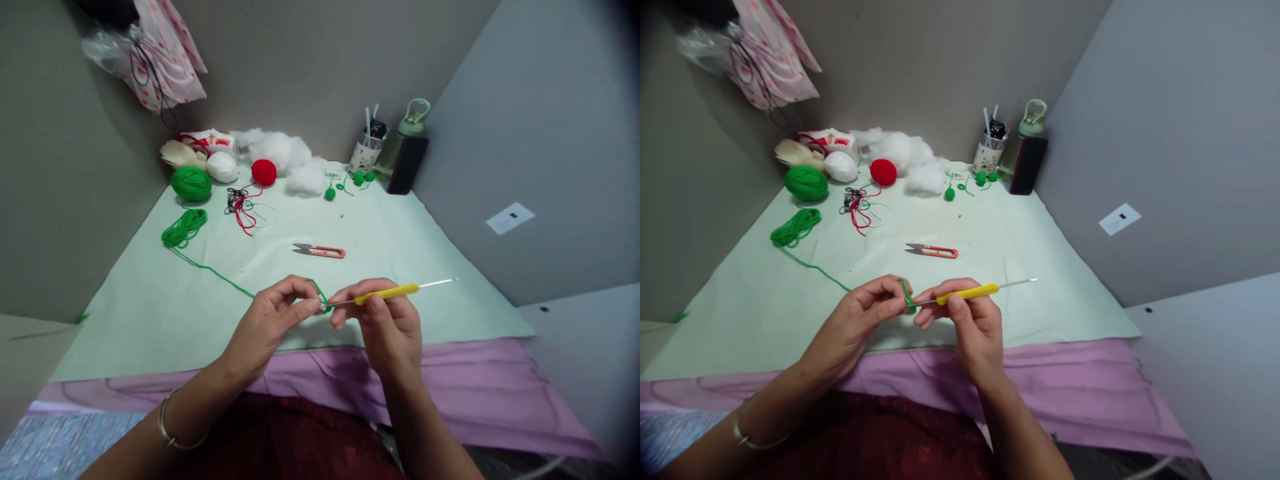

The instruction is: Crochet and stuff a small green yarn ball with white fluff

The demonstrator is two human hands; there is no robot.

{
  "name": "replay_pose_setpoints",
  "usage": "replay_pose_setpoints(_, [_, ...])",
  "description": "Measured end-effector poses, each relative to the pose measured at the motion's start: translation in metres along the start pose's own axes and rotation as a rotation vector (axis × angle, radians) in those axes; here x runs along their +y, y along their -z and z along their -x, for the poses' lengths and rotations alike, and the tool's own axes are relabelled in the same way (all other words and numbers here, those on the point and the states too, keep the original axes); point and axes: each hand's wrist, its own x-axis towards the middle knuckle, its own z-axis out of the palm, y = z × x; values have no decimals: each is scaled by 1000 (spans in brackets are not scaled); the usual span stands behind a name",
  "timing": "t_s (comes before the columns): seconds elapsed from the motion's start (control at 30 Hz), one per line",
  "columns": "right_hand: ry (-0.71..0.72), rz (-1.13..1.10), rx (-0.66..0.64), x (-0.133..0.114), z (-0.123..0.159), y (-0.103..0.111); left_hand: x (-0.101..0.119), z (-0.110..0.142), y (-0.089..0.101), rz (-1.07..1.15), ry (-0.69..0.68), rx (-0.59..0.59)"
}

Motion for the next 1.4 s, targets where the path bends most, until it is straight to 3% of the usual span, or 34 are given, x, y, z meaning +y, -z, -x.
replay_pose_setpoints(0.13, [140, 257, 11, -8, 8, -1, 2, 1, 0, -260, -79, 49])
replay_pose_setpoints(0.3, [253, 455, -99, -10, 13, 2, 4, 2, 1, -562, -322, 137])
replay_pose_setpoints(0.43, [268, 465, -128, -10, 12, 2, 7, 2, 2, -661, -461, 151])
replay_pose_setpoints(0.6, [183, 312, -25, -14, 8, 0, 8, 0, 8, -699, -480, 42])
replay_pose_setpoints(0.7, [123, 172, 10, -15, 5, 1, 6, 1, 10, -646, -420, -27])
replay_pose_setpoints(0.8, [98, 142, -1, -13, 4, 2, 7, 3, 6, -430, -203, -63])
replay_pose_setpoints(0.9, [111, 195, -3, -12, 5, 2, 11, 5, 0, -203, -34, -23])
replay_pose_setpoints(1.03, [159, 315, -13, -14, 8, 0, 13, 4, -3, -118, -44, 71])
replay_pose_setpoints(1.2, [403, 708, -142, -6, 9, 5, 9, 4, -5, -23, -23, 132])
replay_pose_setpoints(1.3, [611, 994, -200, 6, 11, 11, 6, 4, -7, 151, 82, 40])
replay_pose_setpoints(1.4, [675, 1026, -193, 12, 16, 13, 5, 1, -6, 318, 229, -74])
